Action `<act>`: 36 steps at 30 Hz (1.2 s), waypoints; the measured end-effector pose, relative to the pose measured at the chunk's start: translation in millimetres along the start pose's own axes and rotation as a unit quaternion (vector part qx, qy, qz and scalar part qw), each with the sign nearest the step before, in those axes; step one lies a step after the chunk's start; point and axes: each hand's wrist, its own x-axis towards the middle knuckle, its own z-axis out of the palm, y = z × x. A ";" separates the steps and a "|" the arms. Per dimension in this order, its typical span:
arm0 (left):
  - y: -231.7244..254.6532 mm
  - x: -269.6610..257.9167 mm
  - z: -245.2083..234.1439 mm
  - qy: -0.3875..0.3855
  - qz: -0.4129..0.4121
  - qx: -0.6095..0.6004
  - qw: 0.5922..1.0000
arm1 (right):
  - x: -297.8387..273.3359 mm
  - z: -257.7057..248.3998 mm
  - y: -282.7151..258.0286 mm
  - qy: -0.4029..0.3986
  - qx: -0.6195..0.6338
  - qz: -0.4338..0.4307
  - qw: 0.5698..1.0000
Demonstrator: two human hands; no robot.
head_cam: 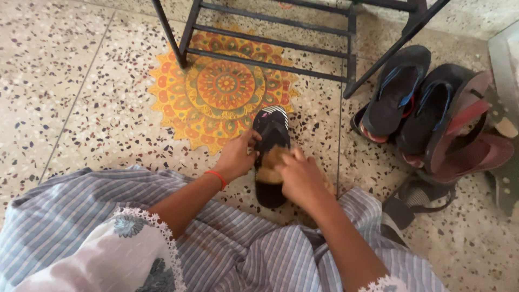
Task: The person sits on the floor and wipes a black sandal with a cloth, cleaning the upper, sole, and straps. The person handles the sandal one at a time, turning it over to clean different parts.
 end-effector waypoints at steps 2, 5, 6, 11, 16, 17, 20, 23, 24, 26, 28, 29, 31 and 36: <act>1.7 1.1 1.8 0.001 -0.002 -0.038 0.999 | 6.2 2.5 3.9 0.104 0.020 -0.007 0.994; 4.3 3.6 1.5 -0.012 0.063 -0.056 0.996 | 11.7 6.8 13.9 0.158 0.064 0.011 0.985; 4.7 3.2 1.8 -0.020 0.097 -0.057 0.993 | 11.5 9.0 16.9 0.157 0.080 0.023 0.984; 3.1 7.4 -3.2 -0.088 0.100 -0.013 0.991 | 13.5 16.6 15.6 0.167 0.019 0.016 0.986; 3.8 8.8 -10.8 -0.126 0.046 -0.052 0.990 | 4.2 13.5 -1.8 0.064 0.070 -0.064 0.993; 4.9 8.1 -11.9 -0.135 0.025 -0.036 0.990 | 2.0 10.0 -1.6 0.017 0.074 -0.072 0.994; 8.3 8.5 -13.2 -0.145 0.010 -0.008 0.989 | -3.8 -0.6 3.8 -0.069 0.076 -0.046 0.994; 9.4 6.4 -13.1 -0.134 0.023 0.001 0.991 | -2.8 -6.9 6.5 -0.019 0.038 -0.010 0.999; 10.0 6.4 -12.9 -0.126 0.029 0.003 0.992 | -1.1 -8.1 6.7 0.017 0.020 -0.001 1.000; 11.4 5.1 -12.2 -0.125 0.033 0.026 0.991 | 2.7 -8.2 5.9 0.087 0.044 -0.003 0.995; 13.1 3.5 -11.8 -0.124 0.044 0.045 0.990 | 4.7 -5.9 5.0 0.116 0.059 -0.004 0.992; 13.9 2.7 -12.2 -0.124 0.052 0.053 0.989 | 5.1 -4.2 4.0 0.109 0.062 -0.004 0.992; 16.0 2.5 -13.2 -0.128 0.056 0.069 0.988 | 4.2 -1.5 4.2 0.062 0.062 -0.015 0.996; 18.1 1.1 -14.7 -0.132 0.060 0.103 0.984 | -3.5 -1.0 7.9 -0.107 0.058 -0.044 0.992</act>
